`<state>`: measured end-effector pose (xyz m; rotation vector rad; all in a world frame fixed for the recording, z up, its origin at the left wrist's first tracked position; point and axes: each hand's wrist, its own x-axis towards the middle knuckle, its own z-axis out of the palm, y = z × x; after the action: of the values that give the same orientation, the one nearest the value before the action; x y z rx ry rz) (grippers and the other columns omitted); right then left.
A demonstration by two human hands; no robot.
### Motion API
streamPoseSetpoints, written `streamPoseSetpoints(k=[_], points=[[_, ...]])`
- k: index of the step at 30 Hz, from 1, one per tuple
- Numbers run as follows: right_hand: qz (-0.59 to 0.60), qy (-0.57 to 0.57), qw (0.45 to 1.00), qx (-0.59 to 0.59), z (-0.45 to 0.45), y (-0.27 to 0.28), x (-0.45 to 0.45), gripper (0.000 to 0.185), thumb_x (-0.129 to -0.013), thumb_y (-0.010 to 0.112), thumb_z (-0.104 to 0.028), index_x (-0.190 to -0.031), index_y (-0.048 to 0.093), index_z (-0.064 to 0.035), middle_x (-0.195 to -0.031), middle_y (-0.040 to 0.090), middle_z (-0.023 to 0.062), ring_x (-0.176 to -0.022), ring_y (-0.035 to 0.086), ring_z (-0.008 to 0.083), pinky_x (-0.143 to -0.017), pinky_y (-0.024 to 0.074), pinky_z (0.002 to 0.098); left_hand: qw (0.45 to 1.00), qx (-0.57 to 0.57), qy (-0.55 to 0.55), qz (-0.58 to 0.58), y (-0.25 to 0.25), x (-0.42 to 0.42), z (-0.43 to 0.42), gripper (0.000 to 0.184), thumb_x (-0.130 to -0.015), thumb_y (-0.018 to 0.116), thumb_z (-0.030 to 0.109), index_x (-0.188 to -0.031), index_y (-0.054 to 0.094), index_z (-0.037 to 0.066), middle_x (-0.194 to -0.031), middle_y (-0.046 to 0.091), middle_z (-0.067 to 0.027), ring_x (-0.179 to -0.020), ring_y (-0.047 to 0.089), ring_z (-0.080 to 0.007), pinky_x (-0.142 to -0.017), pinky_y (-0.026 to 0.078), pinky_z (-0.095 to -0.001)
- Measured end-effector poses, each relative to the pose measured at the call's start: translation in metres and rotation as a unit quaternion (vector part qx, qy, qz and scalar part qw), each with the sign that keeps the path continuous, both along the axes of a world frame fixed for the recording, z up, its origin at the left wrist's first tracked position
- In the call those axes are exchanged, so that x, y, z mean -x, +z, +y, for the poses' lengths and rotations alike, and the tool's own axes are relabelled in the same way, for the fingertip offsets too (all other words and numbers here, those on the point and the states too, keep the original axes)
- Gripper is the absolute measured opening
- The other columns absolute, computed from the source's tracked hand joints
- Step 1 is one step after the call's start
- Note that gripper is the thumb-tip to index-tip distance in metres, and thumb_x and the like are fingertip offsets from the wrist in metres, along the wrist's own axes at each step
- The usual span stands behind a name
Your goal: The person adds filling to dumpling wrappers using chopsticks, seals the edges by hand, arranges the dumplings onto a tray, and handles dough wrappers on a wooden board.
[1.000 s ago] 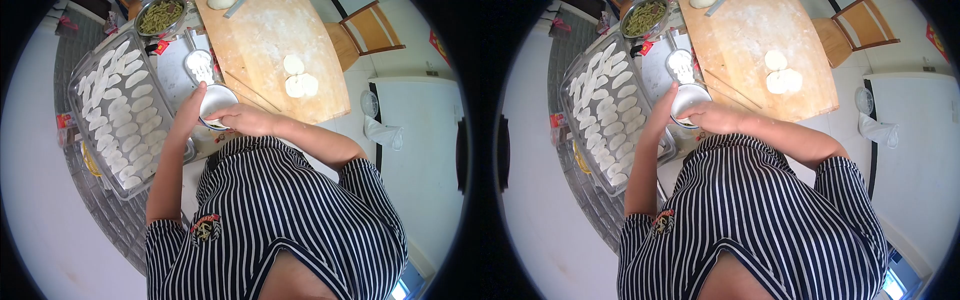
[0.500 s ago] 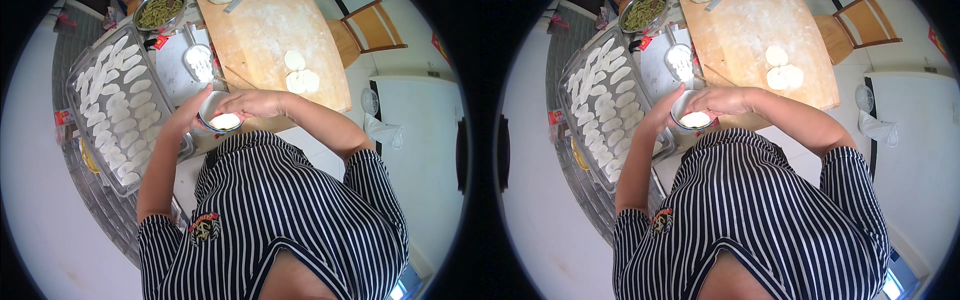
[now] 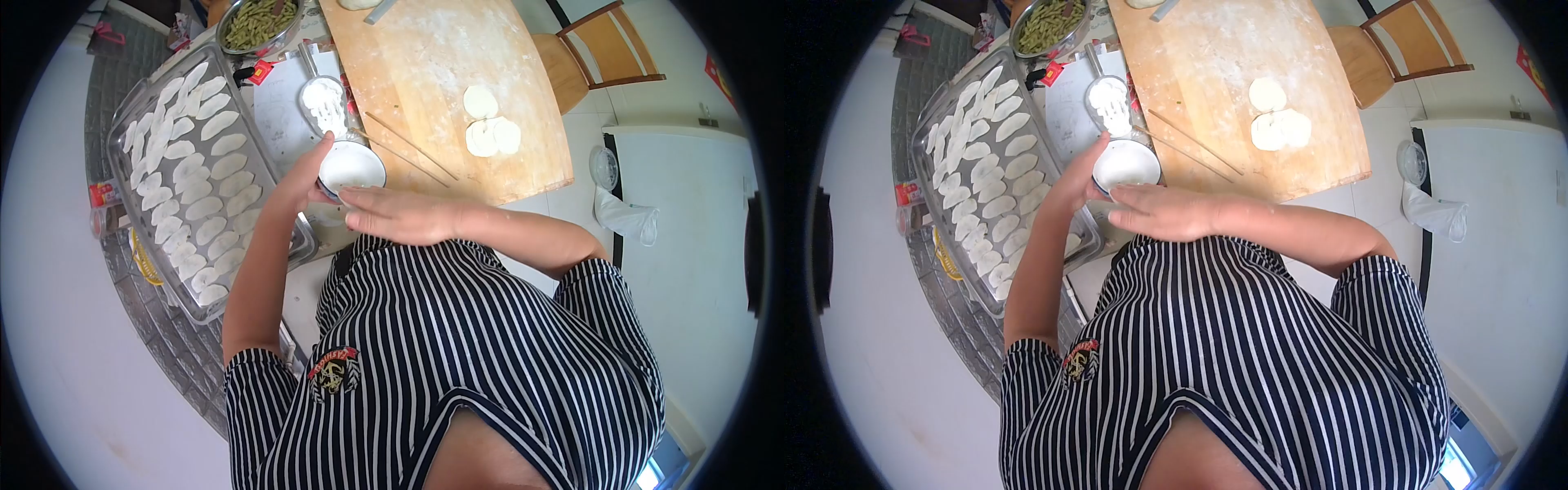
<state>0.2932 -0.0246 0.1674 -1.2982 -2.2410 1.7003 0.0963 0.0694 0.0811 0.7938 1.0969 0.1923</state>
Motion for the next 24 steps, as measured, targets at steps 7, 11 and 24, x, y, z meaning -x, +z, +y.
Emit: streamPoseSetpoints(k=[7, 11, 24], points=[[0.106, -0.130, 0.964, 0.207, 0.023, 0.006, -0.016, 0.054, -0.104, 0.042, -0.045, -0.142, 0.050, -0.0076, -0.139, 0.055, 0.0143, -0.127, 0.052, 0.0232, -0.108, 0.0389, 0.0326, 1.000, -0.002, -0.003, -0.001, 0.008, -0.001, -0.002, 0.071, -0.094, 0.042, 0.066, -0.133, 0.053, 0.007, -0.123, 0.062, -0.0128, -0.106, 0.064, -0.0270, -0.080, 0.058, -0.0467], [0.086, -0.113, 0.980, 0.140, 0.021, -0.015, -0.014, 0.039, -0.099, 0.057, -0.033, -0.126, 0.063, -0.0066, -0.111, 0.066, 0.0080, -0.098, 0.064, 0.0190, -0.083, 0.0515, 0.0311, 1.000, -0.006, -0.009, -0.018, 0.011, -0.005, 0.000, 0.070, -0.095, 0.043, 0.064, -0.133, 0.052, 0.006, -0.123, 0.062, -0.0134, -0.107, 0.064, -0.0269, -0.081, 0.058, -0.0467], [0.019, -0.078, 0.868, -0.490, 0.010, -0.034, 0.001, 0.032, -0.091, 0.062, -0.035, -0.078, 0.063, -0.0051, -0.076, 0.058, 0.0105, -0.074, 0.059, 0.0298, -0.070, 0.0496, 0.0400, 1.000, -0.017, 0.015, -0.019, 0.030, -0.022, -0.007, 0.062, -0.098, 0.040, 0.062, -0.128, 0.057, 0.010, -0.116, 0.065, -0.0089, -0.097, 0.067, -0.0217, -0.072, 0.058, -0.0387]])
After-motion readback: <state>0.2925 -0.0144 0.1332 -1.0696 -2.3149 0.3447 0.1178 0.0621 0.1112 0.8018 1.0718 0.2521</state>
